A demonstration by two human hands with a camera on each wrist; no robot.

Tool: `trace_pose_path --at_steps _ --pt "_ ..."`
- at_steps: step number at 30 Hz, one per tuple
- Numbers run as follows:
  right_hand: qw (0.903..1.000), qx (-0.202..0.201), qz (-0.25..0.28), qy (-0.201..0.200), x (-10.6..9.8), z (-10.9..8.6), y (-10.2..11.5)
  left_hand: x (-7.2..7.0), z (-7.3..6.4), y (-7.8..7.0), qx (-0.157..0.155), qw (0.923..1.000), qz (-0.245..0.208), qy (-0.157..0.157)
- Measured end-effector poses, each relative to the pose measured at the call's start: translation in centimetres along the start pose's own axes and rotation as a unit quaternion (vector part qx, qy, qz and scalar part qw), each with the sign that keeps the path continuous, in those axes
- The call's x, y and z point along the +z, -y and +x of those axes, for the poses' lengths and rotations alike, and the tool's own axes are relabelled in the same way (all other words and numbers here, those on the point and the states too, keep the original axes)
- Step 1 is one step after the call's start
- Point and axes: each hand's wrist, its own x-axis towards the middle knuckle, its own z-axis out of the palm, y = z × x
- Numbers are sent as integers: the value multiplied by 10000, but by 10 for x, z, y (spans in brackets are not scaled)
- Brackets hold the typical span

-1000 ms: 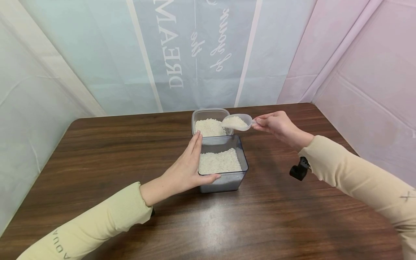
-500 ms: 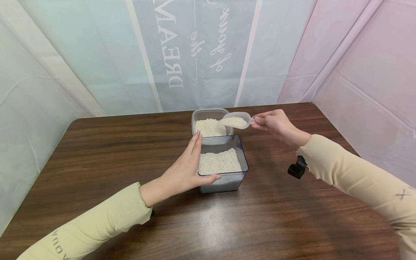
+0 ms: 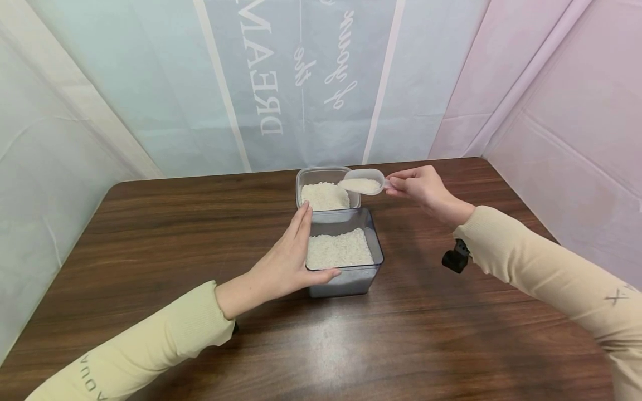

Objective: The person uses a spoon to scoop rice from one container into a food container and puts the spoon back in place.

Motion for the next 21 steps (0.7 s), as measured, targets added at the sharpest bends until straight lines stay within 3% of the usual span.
trace_pose_path --at_steps 8,15,21 --pt "9957 -312 -853 -191 3 1 2 0 0 0 -25 10000 3 14" --pt "9683 -906 -2254 -577 8 2 2 0 0 -1 6 10000 40 -12" --pt "9560 -1251 -2566 -673 13 1 1 -1 0 -2 -13 10000 -3 -20"
